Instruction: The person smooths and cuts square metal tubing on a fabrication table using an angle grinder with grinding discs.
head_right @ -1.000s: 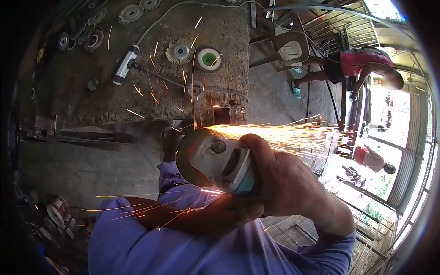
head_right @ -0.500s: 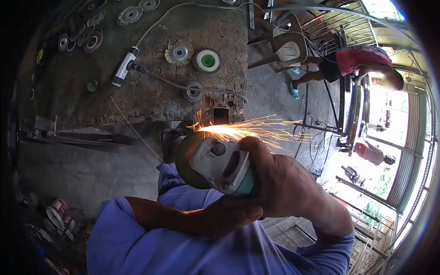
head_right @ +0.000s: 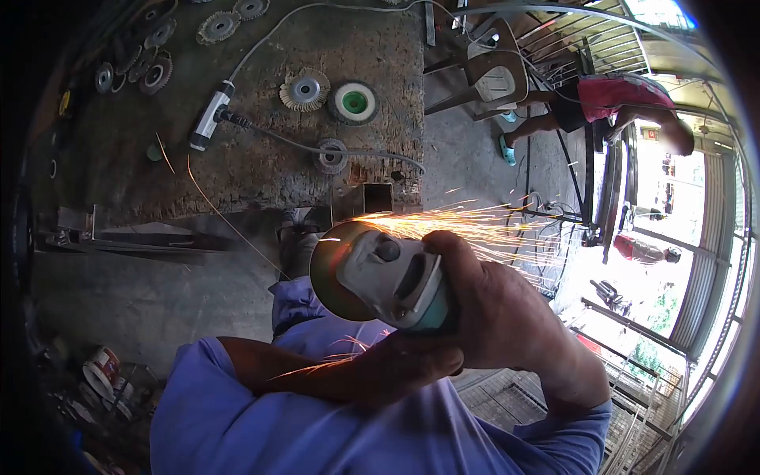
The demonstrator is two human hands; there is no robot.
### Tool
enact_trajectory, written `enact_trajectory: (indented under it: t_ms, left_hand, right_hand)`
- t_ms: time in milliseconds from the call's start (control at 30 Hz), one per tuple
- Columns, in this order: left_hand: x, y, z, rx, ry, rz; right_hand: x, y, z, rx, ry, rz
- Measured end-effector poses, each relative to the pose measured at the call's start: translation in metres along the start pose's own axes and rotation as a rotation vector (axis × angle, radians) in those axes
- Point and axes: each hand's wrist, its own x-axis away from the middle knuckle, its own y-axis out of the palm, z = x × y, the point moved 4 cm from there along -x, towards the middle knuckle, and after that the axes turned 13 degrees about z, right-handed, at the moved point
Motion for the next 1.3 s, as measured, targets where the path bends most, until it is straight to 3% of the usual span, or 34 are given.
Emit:
enact_trajectory:
  t_ms: [133, 500, 900, 1000, 1300]
  left_hand:
    - [0.001, 0.004, -0.01, 0.086, -0.121, -0.013]
    - [-0.004, 0.004, -0.013, 0.095, -0.155, -0.033]
    - [-0.002, 0.006, -0.031, 0.202, -0.188, 0.004]
    - [-0.002, 0.006, -0.028, 0.069, -0.15, -0.045]
    - [-0.005, 0.008, -0.03, 0.141, -0.216, -0.04]
  right_hand:
    - [0.004, 0.001, 0.005, -0.006, 0.06, -0.01]
    - [0.003, -0.004, 0.005, -0.013, -0.02, 0.03]
    - [0.007, 0.0, 0.008, -0.001, 0.111, -0.019]
    - [0.01, -0.001, 0.007, -0.066, 0.042, 0.017]
    - [0.007, -0.003, 0.01, -0.066, 0.072, 0.004]
